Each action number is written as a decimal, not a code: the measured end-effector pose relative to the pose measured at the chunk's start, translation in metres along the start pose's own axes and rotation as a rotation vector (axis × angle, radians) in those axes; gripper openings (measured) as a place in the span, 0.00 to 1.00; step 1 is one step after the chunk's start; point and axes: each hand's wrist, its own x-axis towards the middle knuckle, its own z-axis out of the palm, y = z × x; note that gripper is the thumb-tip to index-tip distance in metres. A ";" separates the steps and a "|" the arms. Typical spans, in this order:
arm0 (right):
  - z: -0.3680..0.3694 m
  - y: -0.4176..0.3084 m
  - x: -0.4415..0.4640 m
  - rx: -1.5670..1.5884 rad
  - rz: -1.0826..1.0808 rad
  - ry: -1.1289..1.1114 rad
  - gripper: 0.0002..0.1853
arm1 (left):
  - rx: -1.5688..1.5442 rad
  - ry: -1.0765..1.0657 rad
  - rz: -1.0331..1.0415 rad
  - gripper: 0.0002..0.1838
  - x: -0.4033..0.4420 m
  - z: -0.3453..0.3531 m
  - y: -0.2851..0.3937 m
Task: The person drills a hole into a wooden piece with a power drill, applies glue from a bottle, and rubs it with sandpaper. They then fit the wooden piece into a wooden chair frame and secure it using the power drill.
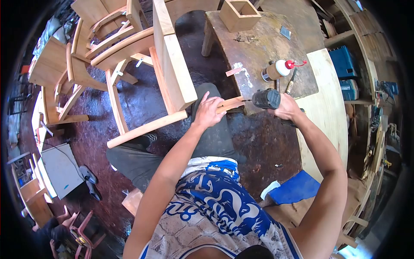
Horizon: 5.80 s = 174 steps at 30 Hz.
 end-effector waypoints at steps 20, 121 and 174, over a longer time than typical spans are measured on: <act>-0.015 -0.031 -0.016 0.066 0.296 0.013 0.29 | -0.010 -0.037 -0.097 0.25 -0.001 -0.006 0.007; 0.042 0.011 -0.067 0.964 0.318 0.344 0.19 | 0.002 0.008 -0.077 0.25 -0.017 0.005 0.022; -0.084 0.202 -0.034 1.837 -0.191 0.765 0.31 | -1.526 -0.194 -0.590 0.34 -0.095 -0.057 0.065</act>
